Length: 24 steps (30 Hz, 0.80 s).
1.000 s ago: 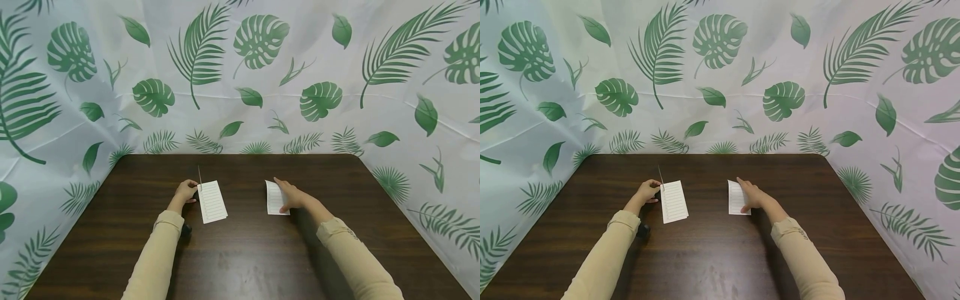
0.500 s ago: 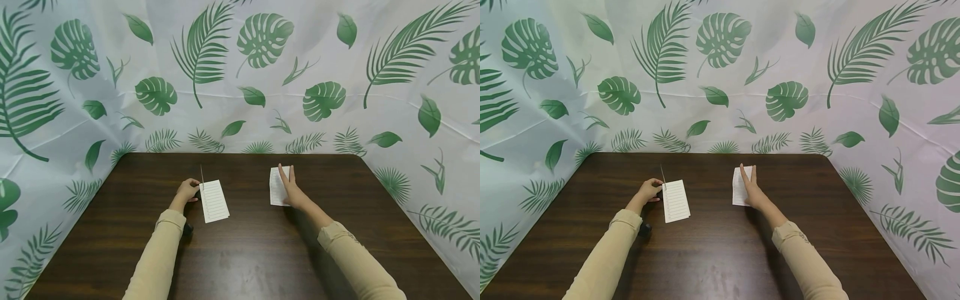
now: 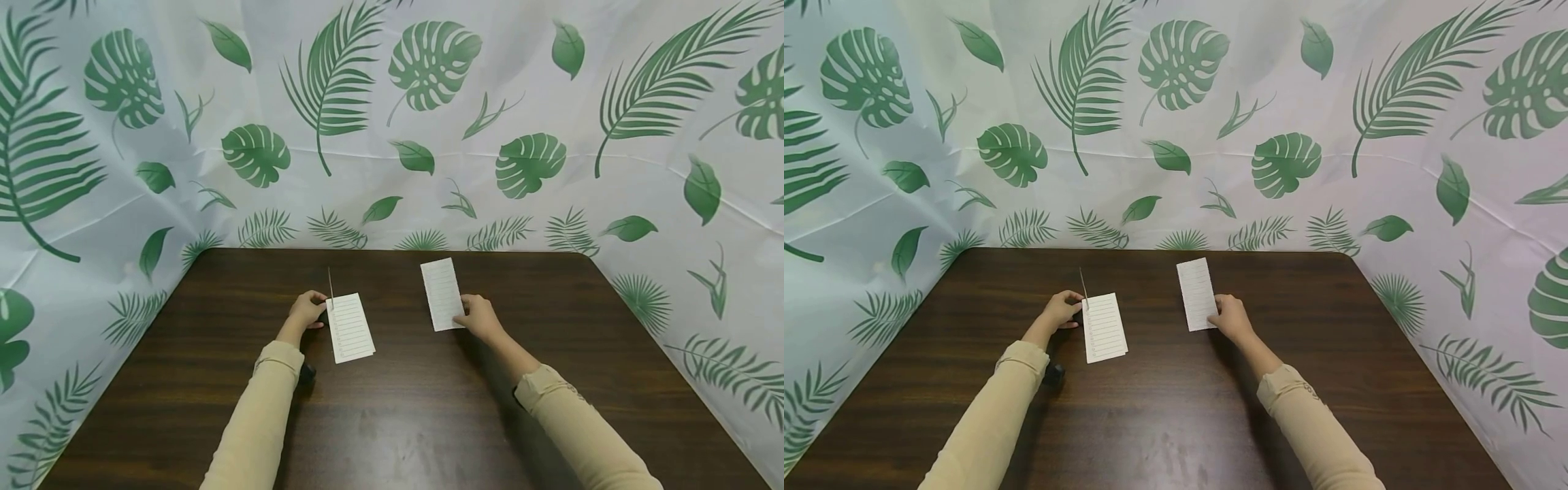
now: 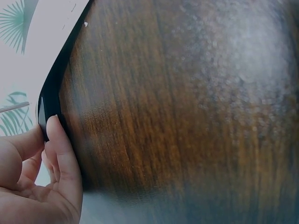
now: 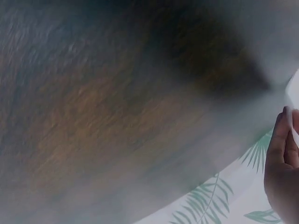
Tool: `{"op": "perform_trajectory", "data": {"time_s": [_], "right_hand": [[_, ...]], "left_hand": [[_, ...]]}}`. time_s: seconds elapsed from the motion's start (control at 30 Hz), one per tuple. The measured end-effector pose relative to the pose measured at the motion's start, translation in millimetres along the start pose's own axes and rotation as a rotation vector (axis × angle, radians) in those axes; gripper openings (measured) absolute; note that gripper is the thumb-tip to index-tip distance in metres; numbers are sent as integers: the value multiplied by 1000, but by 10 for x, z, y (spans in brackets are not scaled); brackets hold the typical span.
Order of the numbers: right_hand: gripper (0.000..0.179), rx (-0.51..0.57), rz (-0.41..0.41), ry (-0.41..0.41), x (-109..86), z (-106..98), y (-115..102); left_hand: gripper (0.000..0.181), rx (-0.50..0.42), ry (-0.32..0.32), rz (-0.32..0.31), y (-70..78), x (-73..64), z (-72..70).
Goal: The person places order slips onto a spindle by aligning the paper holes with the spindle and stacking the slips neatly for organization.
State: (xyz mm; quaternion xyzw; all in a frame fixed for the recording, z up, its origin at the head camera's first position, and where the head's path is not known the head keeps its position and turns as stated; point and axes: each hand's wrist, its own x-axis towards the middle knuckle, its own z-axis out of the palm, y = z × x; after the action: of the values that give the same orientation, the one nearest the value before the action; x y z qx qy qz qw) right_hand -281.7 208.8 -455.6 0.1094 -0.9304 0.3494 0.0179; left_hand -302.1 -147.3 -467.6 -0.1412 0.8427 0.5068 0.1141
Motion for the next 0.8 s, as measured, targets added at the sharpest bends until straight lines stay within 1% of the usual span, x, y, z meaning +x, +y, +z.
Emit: {"op": "perform_trajectory", "data": {"time_s": [0.07, 0.17, 0.3, 0.37, 0.47, 0.5, 0.6, 0.7, 0.73, 0.8], "right_hand": [[23, 30, 0, 3, -16, 18, -4], [11, 56, 20, 15, -44, 35, -25], [14, 72, 86, 12, -66, 40, -67], [16, 97, 114, 11, -59, 55, -46], [19, 160, 109, 11, -35, 100, 43], [21, 198, 66, 19, -7, 144, 142], [23, 226, 56, 5, -6, 168, 186], [22, 240, 93, 3, -36, 152, 130], [20, 229, 145, -5, -73, 115, 33], [20, 240, 162, -1, -102, 91, -28]], "left_hand": [[26, -2, 2, 4, 4, 0, 0], [27, -5, 0, 7, 5, 4, 1], [27, 0, -6, 6, 0, 9, -3], [27, -7, -10, 0, 5, 8, -5], [28, -26, -27, -11, 20, 7, -19], [28, -34, -33, -16, 24, 7, -24], [28, -59, -43, -25, 29, 5, -38], [29, -82, -35, -17, 11, -7, -45], [29, -90, -31, -11, 3, -12, -45], [29, -108, -18, 7, -19, -23, -48]]}}
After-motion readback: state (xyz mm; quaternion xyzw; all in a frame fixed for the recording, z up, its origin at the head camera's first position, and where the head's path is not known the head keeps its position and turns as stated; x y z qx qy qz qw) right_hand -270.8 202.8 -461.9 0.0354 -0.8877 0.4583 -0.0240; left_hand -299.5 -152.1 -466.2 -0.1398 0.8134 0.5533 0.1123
